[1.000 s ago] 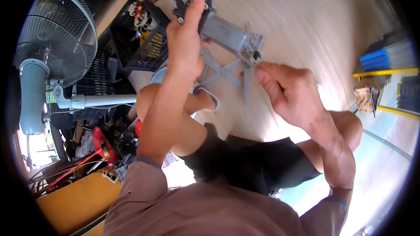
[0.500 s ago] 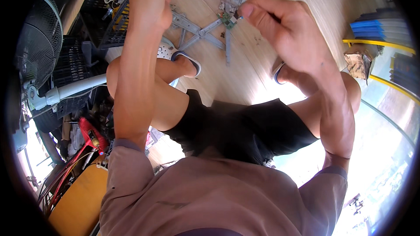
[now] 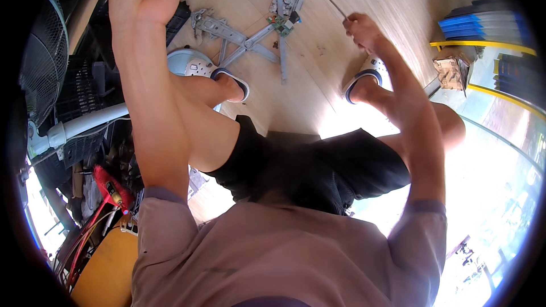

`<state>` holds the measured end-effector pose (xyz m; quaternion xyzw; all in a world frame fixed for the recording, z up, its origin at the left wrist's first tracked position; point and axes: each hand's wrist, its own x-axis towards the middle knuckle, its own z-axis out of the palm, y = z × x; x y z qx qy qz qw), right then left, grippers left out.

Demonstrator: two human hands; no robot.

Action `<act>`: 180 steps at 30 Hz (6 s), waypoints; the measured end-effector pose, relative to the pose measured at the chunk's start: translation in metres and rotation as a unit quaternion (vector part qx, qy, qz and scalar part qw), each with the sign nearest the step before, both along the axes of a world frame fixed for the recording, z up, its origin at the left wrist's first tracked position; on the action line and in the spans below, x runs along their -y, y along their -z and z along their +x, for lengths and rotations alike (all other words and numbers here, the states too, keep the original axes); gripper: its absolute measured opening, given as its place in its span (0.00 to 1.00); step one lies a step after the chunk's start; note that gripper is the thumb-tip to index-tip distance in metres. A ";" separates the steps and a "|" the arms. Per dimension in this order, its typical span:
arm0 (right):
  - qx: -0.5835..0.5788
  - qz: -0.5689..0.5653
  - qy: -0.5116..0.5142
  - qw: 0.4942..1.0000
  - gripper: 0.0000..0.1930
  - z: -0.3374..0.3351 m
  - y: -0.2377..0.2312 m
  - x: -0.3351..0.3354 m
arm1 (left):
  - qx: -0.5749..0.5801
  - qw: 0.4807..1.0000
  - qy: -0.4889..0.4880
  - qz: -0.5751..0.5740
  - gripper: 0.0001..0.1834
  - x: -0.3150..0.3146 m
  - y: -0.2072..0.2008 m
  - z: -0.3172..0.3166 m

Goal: The person disassembles a power window motor using a screwdriver, removing screws from the motor housing while sitting on the floor.

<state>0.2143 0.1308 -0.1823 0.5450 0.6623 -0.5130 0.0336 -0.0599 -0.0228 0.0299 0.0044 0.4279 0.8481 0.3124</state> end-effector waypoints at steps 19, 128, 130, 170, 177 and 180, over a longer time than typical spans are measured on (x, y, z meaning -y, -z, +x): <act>0.059 0.127 0.112 0.984 0.14 -0.031 0.224 0.116 | 0.007 0.989 0.019 -0.145 0.12 -0.015 0.025 0.022; -0.523 0.152 0.199 0.815 0.09 -0.131 -0.193 0.118 | -0.051 0.975 0.147 0.158 0.30 -0.031 0.020 0.056; -0.520 0.133 0.200 0.820 0.09 -0.128 -0.197 0.117 | -0.051 0.975 0.150 0.154 0.30 -0.031 0.018 0.056; -0.467 0.283 0.069 0.835 0.10 -0.120 -0.176 0.109 | -0.113 0.982 0.091 0.120 0.21 -0.016 0.006 0.061; -0.465 0.301 0.059 0.830 0.09 -0.116 -0.176 0.106 | -0.136 0.979 0.075 0.133 0.19 -0.020 0.012 0.064; -0.473 0.309 0.057 0.824 0.09 -0.114 -0.178 0.106 | -0.143 0.976 0.093 0.137 0.19 -0.020 0.013 0.065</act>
